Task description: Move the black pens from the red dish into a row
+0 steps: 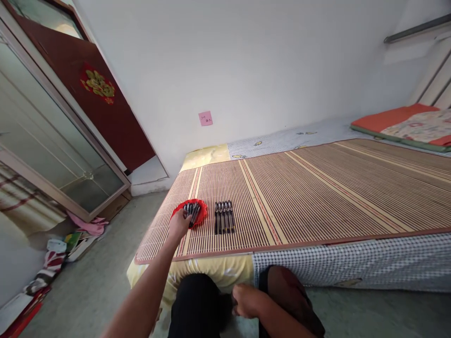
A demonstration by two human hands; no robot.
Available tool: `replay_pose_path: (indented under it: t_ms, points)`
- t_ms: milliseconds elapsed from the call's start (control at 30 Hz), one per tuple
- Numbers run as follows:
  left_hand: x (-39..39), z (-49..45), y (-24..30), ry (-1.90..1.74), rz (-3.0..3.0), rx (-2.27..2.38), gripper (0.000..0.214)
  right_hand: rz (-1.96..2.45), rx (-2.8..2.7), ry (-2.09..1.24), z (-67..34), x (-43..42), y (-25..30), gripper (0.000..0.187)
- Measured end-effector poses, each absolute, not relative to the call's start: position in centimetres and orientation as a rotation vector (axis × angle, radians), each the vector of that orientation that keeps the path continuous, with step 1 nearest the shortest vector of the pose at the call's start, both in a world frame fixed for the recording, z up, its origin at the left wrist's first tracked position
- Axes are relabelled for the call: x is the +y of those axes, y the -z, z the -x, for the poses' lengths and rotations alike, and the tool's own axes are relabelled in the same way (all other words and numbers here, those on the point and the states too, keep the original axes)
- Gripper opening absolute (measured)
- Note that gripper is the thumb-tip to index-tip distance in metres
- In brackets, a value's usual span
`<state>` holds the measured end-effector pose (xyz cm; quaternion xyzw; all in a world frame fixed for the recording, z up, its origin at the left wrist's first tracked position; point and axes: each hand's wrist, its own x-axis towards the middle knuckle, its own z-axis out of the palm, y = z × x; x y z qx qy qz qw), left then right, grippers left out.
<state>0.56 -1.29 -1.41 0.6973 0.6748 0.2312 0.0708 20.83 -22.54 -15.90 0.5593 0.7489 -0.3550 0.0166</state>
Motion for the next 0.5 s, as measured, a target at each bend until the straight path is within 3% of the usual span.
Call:
replay_pose_path:
  t_ms: [233,500]
  points:
    - [0.9,-1.5,1.8,-0.406,-2.125,2.139,0.013,-1.705,2.386,1.046,-20.9,-22.3,15.9,0.025]
    - [1.6,-1.9,1.7,-0.332,-2.050,2.168,0.010,-1.709,2.367,1.085,-20.8,-22.2,15.2,0.024]
